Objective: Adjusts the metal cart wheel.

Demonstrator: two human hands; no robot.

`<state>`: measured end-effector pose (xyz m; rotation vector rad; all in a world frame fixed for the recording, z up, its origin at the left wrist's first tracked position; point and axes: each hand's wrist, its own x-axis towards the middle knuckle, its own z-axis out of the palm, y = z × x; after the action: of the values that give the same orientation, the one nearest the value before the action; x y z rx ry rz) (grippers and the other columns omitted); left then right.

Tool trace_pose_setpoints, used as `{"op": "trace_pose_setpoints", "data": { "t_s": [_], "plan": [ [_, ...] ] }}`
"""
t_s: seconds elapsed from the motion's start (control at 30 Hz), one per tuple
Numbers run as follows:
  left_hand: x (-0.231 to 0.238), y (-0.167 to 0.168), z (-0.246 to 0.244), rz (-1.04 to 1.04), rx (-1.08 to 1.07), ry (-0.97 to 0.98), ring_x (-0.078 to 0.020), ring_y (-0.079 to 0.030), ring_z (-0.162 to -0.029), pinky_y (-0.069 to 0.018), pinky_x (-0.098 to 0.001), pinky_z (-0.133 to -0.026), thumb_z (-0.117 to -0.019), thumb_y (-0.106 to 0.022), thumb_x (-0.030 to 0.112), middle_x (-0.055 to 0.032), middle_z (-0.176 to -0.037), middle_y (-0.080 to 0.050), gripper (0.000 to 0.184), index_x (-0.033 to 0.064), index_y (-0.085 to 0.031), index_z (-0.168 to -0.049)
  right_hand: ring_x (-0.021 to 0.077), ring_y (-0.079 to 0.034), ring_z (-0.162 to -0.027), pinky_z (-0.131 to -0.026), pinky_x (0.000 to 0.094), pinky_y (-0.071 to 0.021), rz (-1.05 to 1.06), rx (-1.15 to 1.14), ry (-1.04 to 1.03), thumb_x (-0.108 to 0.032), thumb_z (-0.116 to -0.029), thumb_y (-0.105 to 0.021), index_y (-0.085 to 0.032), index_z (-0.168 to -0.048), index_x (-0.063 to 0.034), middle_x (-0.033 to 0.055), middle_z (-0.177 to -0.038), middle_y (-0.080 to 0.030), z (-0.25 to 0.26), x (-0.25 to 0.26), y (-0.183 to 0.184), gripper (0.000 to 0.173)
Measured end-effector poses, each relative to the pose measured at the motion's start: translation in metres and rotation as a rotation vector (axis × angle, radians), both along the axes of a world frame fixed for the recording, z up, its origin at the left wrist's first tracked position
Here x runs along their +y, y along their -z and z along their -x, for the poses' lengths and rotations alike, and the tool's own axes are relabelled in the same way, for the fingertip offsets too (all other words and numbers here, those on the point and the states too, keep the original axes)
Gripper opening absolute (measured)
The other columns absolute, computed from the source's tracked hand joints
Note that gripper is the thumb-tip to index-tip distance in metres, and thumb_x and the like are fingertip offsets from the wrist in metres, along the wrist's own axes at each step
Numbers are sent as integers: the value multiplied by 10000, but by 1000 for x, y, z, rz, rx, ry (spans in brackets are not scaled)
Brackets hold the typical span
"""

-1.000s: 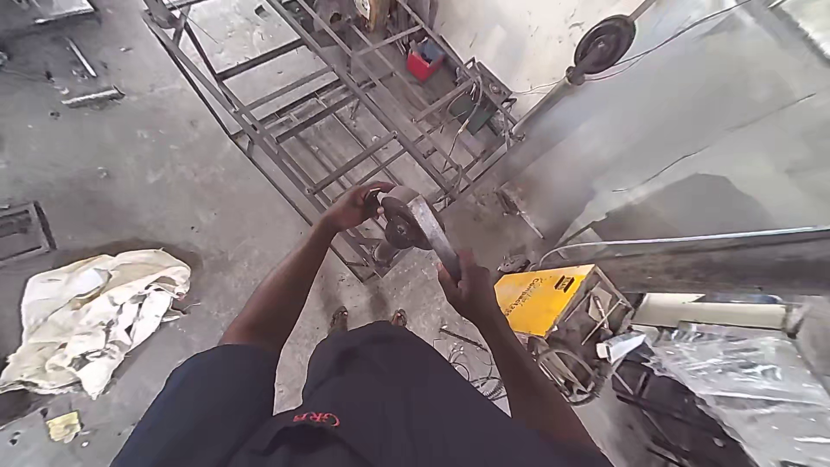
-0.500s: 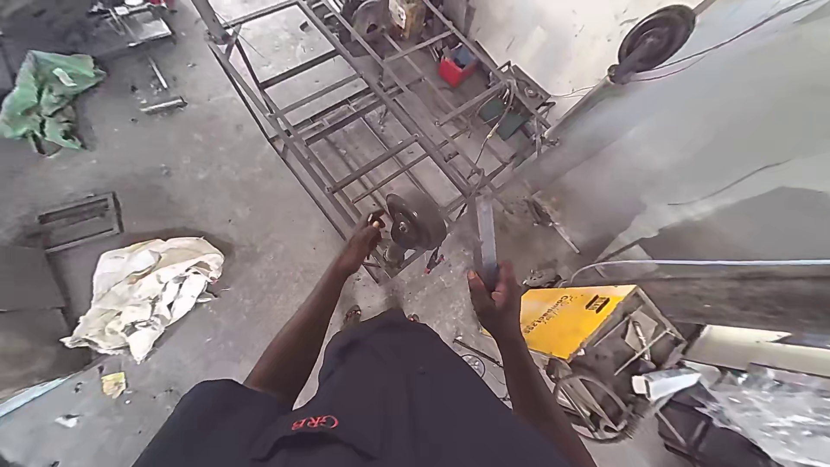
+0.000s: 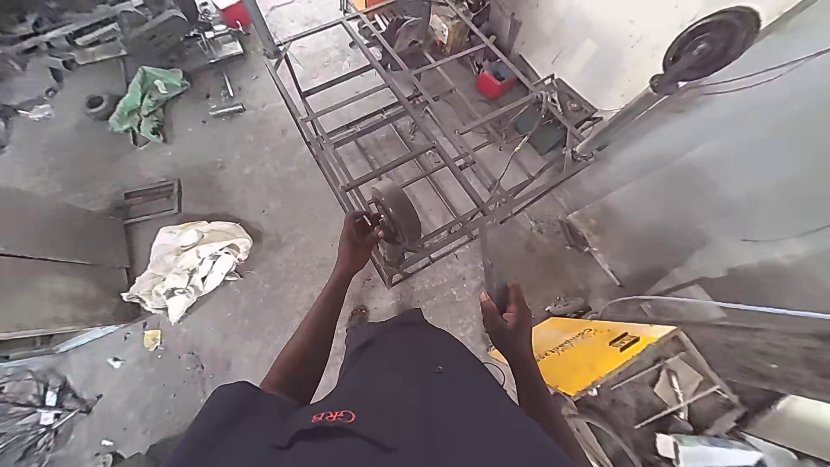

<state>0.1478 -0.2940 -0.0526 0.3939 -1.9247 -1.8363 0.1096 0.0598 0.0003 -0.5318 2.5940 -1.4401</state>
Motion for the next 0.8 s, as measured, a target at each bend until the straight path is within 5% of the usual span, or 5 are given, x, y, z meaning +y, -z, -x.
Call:
{"op": "trace_pose_setpoints", "data": {
  "t_s": [0.1, 0.2, 0.37, 0.53, 0.8],
  "plan": [
    [4, -1, 1, 64, 17, -44, -227, -681, -1098, -599, -395, -944, -857, -762, -9, -157, -1345, -608, 480, -16, -563, -1294, 106, -588, -518, -480, 335, -544, 7, -23, -2, -322, -969, -602, -555, -1195, -7, 21, -726, -613, 2, 22, 4, 391],
    [14, 3, 6, 37, 31, -126, -219, -671, -1007, -611, -393, -885, -830, -792, -11, -139, -1198, -632, 470, -8, -639, -1275, 94, -598, -544, -499, 325, -547, 2, -24, 1, -313, -964, -608, -564, -1196, -17, 13, -750, -628, 4, 41, 8, 379],
    [22, 5, 8, -19, 73, -156, -240, -687, -1092, -592, -425, -972, -820, -781, -61, -161, -1231, -674, 502, -53, -623, -1297, 107, -589, -522, -487, 344, -543, 6, -67, 26, -344, -963, -602, -541, -1251, 0, 29, -740, -619, 6, 65, 14, 453],
    [22, 6, 11, 33, 76, -196, -228, -695, -1055, -603, -415, -951, -780, -820, -62, -152, -1210, -677, 527, -56, -632, -1273, 122, -579, -496, -459, 350, -535, 29, -98, 22, -329, -957, -600, -546, -1216, -27, 22, -713, -604, 8, 74, 21, 401],
    [21, 8, 7, 355, -84, -231, -185, -725, -1049, -592, -372, -978, -865, -818, 80, -147, -1241, -702, 610, 27, -585, -1426, 102, -558, -476, -440, 321, -518, 52, -115, -3, -318, -957, -602, -550, -1168, -46, -3, -683, -583, 11, 77, 20, 348]
  ]
}}
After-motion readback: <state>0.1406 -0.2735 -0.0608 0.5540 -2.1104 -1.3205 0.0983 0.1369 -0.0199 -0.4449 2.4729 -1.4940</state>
